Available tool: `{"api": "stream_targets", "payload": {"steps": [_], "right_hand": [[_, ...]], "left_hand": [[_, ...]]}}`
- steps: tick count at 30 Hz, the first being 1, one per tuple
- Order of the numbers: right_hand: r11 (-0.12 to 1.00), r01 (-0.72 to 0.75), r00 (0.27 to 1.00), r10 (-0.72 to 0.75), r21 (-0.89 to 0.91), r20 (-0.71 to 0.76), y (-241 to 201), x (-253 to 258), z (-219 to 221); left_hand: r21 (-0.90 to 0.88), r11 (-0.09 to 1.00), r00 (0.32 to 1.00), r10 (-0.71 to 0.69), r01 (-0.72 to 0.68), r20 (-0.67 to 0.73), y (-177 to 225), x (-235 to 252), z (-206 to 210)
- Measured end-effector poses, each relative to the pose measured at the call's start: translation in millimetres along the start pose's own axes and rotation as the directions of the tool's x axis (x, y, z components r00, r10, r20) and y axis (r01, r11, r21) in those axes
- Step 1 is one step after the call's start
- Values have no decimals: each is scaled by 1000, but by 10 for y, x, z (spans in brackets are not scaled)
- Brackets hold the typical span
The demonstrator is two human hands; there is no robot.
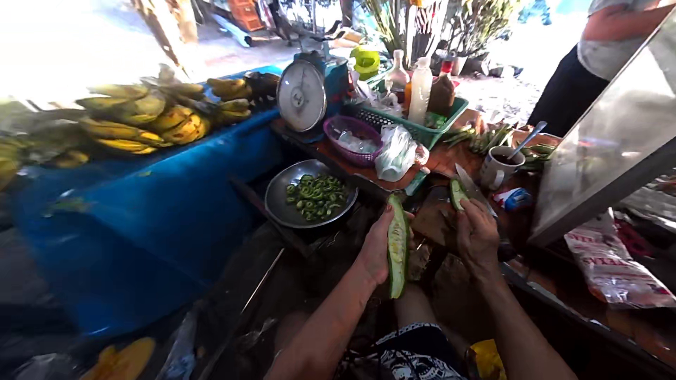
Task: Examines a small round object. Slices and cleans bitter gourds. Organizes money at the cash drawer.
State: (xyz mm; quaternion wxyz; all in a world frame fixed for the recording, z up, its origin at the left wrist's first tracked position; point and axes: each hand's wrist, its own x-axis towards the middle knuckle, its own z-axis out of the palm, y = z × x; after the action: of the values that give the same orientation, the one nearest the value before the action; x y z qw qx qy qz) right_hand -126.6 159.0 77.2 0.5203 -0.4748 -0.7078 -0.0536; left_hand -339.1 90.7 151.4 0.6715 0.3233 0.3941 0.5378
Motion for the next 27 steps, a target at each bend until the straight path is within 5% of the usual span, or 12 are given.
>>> {"api": "stream_targets", "payload": {"steps": [3, 6, 9, 12, 14, 19, 27], "right_hand": [[1000, 24, 999, -23, 7, -41, 12, -24, 9], [966, -82, 995, 92, 247, -27, -290, 13, -9], [647, -411, 907, 221, 642, 358, -1009, 35, -225], [379, -632, 726, -15, 676, 687, -1469, -40, -347], [403, -566, 755, -97, 719, 649, -1545, -100, -332], [475, -367, 908, -2, 800, 418, -1568, -254, -237], [555, -258, 949, -8, 791, 314, -1500, -387, -136]], "left_hand": [[41, 996, 996, 80, -78, -49, -20, -343, -94], [62, 992, 990, 111, -106, -87, -98, -598, -138], [107, 991, 995, 85, -80, -47, -205, -769, -110], [155, 975, 984, 170, -160, -50, -251, -831, -30], [178, 957, 967, 246, -231, -65, -262, -839, 10], [176, 951, 958, 271, -253, -90, -344, -803, 111], [83, 973, 949, 228, -215, -218, -424, -808, 253]]}}
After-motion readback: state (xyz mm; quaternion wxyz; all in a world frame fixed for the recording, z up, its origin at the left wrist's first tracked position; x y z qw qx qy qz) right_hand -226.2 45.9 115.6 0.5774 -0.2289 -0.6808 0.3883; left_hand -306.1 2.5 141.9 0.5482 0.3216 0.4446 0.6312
